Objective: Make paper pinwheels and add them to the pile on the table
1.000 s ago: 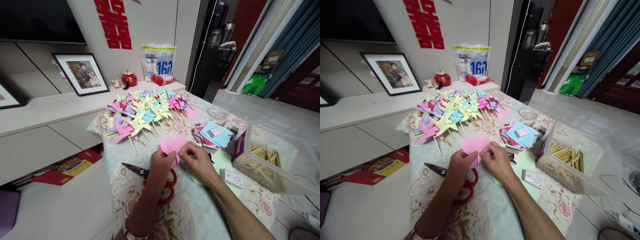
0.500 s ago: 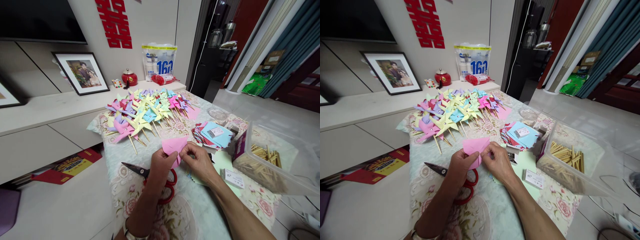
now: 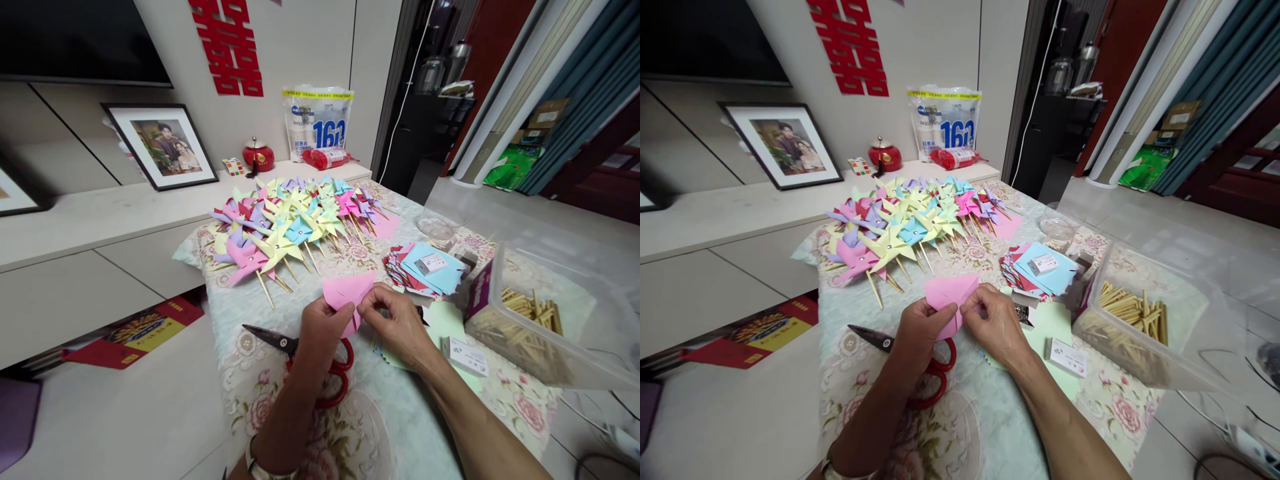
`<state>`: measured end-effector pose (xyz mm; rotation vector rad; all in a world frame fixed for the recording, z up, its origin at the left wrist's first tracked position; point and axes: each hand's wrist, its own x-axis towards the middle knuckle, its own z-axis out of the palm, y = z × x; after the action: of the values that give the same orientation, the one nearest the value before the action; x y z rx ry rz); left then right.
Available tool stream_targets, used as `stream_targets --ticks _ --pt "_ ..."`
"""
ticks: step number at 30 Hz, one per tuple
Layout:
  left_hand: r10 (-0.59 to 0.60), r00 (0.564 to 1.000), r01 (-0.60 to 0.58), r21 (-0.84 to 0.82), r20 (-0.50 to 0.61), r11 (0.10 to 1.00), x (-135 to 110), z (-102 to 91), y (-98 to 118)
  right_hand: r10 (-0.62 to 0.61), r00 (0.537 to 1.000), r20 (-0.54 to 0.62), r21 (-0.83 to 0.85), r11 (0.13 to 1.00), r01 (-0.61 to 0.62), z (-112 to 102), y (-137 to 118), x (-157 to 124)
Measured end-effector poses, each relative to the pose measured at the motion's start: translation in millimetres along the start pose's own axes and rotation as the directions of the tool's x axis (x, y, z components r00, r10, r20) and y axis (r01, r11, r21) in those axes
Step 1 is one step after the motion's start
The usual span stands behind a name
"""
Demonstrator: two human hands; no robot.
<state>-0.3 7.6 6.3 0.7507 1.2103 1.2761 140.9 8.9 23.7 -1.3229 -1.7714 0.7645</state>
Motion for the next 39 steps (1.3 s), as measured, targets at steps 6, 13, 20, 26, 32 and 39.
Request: stream_targets --ticks 6,13,20,26,32,39 --pt "-0.043 0.996 0.043 0.012 0.081 0.999 1 -12.8 10 -0.028 0.984 -0.176 0.137 0.989 0.053 -4 1 -1" --pt "-0.146 0.902 0.045 0.248 0.407 0.968 6 -31.0 32 0.043 0.994 -0.098 0.465 0.885 0.007 -12 1 0" --pt "-0.269 0.780 -0.134 0.570 0.565 0.810 15 -29.6 72 -0.002 0.995 0.101 0.410 0.911 -0.039 -16 -2 -2" --pt "-0.313 0.724 -0.222 0.637 0.614 0.738 20 -20.6 85 0.060 0.972 0.227 0.387 0.910 -0.146 -16 -3 -5" --pt "-0.314 0.727 -0.291 0.689 0.610 0.664 25 -11.7 88 0.011 0.979 0.206 0.338 0.938 -0.081 -14 -2 -2" --pt "-0.309 0.709 -0.272 0.650 0.634 0.710 29 -7.0 84 0.039 0.979 0.202 0.324 0.940 -0.104 -13 -2 -1"
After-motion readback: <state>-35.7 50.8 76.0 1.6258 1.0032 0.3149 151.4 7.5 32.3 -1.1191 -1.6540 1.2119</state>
